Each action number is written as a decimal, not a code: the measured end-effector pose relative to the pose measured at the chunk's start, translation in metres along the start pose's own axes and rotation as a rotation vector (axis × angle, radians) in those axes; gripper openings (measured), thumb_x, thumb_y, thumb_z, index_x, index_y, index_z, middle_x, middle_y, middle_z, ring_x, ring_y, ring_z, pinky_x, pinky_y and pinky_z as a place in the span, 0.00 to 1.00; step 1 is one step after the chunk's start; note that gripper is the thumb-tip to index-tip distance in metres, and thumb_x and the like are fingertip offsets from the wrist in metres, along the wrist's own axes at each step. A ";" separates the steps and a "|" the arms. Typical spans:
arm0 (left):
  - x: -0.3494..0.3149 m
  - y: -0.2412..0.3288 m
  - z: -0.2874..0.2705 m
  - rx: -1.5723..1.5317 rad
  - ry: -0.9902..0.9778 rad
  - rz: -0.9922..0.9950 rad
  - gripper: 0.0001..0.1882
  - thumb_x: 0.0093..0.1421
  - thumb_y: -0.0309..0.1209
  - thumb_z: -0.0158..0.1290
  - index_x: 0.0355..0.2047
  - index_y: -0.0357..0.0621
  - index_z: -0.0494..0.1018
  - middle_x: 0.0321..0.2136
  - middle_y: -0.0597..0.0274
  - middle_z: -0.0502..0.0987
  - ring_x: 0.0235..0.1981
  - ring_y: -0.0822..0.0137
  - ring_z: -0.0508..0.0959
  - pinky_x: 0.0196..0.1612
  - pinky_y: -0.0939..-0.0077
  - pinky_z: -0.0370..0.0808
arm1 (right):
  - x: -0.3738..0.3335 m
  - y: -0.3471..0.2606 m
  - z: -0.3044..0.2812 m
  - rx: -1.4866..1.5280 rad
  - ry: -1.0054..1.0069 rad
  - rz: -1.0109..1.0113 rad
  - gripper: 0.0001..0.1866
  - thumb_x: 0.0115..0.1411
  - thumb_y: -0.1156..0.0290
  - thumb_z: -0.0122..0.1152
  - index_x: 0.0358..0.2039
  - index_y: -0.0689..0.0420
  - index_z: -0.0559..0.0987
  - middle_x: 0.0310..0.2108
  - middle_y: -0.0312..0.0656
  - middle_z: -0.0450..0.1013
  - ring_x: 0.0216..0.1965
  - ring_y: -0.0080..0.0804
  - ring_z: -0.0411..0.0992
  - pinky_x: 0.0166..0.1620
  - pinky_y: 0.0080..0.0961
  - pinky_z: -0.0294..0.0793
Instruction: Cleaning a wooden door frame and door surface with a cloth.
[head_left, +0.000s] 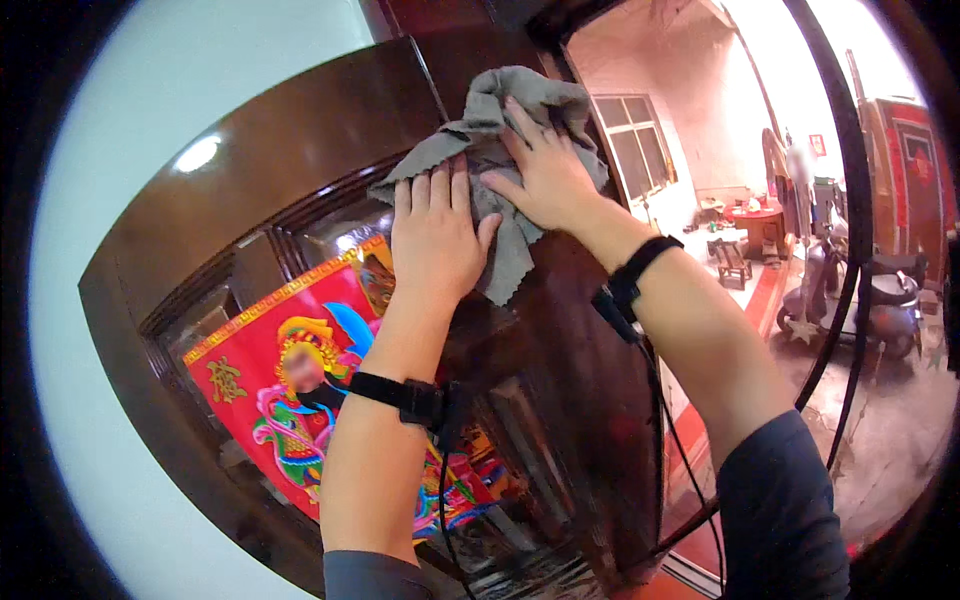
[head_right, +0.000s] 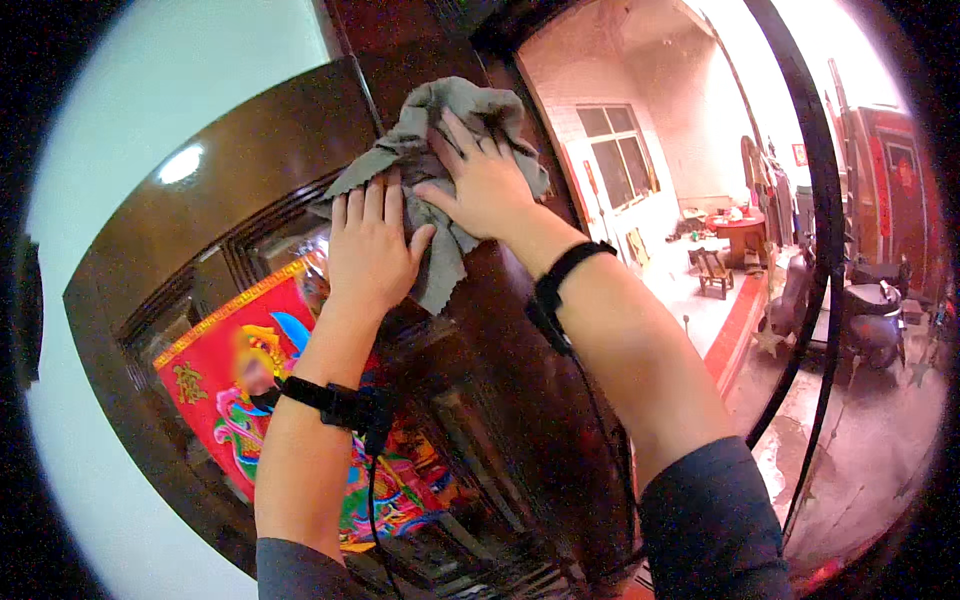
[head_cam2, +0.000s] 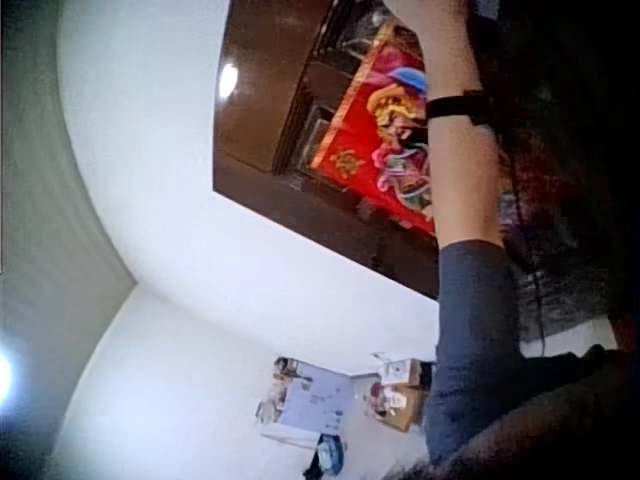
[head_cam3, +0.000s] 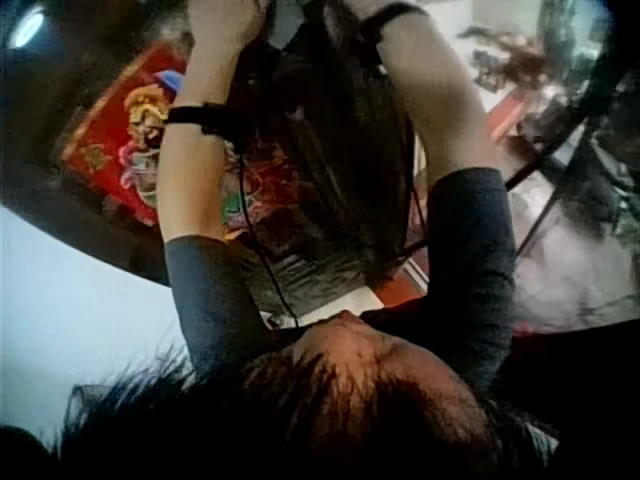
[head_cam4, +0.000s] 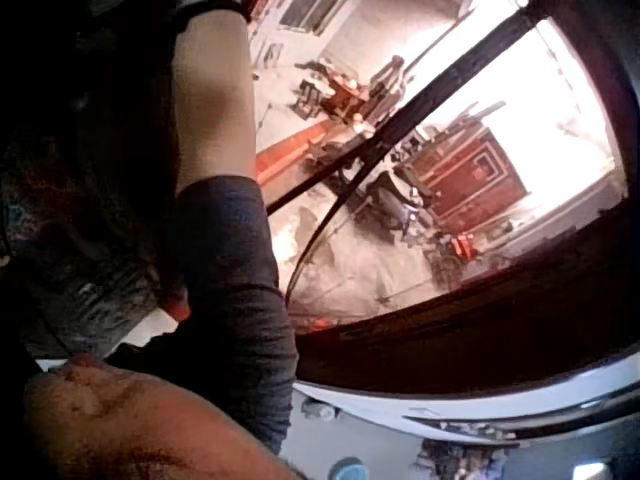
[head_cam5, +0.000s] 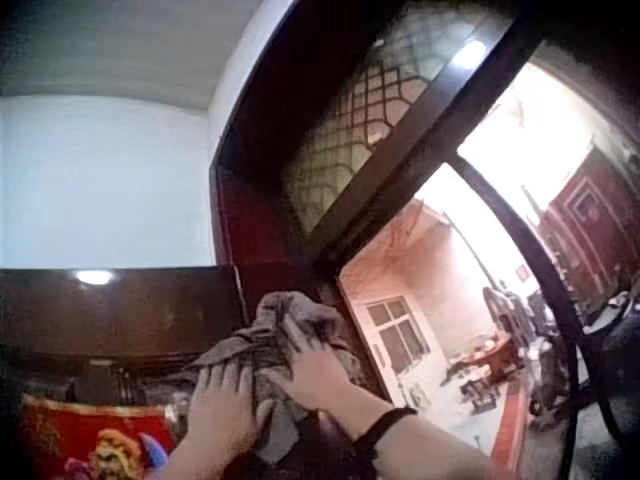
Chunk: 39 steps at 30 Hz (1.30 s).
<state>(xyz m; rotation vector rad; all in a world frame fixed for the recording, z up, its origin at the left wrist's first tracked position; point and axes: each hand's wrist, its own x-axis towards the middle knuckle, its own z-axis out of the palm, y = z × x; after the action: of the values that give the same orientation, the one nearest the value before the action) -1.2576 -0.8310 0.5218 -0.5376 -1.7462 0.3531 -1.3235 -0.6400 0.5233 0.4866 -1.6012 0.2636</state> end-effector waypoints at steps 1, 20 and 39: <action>-0.009 0.005 0.008 -0.007 -0.011 -0.004 0.41 0.65 0.53 0.52 0.68 0.33 0.60 0.64 0.40 0.67 0.67 0.40 0.64 0.72 0.48 0.53 | -0.018 0.000 0.005 -0.005 0.018 0.013 0.44 0.63 0.39 0.56 0.71 0.57 0.63 0.76 0.49 0.47 0.65 0.60 0.62 0.68 0.52 0.60; -0.225 0.091 0.052 -0.103 -0.268 0.175 0.25 0.63 0.36 0.49 0.57 0.32 0.72 0.52 0.45 0.77 0.58 0.47 0.72 0.68 0.49 0.60 | -0.277 -0.062 0.012 0.014 -0.449 0.146 0.46 0.62 0.40 0.59 0.60 0.75 0.70 0.76 0.62 0.41 0.61 0.73 0.59 0.66 0.62 0.57; -0.274 0.160 0.074 -0.059 -0.385 0.049 0.24 0.62 0.45 0.55 0.47 0.34 0.78 0.35 0.49 0.81 0.46 0.46 0.77 0.61 0.45 0.65 | -0.319 -0.051 0.034 0.435 -0.211 0.114 0.38 0.50 0.57 0.70 0.60 0.57 0.70 0.60 0.54 0.64 0.61 0.60 0.63 0.61 0.55 0.62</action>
<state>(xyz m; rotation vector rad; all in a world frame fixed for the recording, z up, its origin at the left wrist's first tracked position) -1.2535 -0.8376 0.1958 -0.5831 -2.1222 0.4634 -1.3211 -0.6520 0.1990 0.7769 -1.7849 0.6735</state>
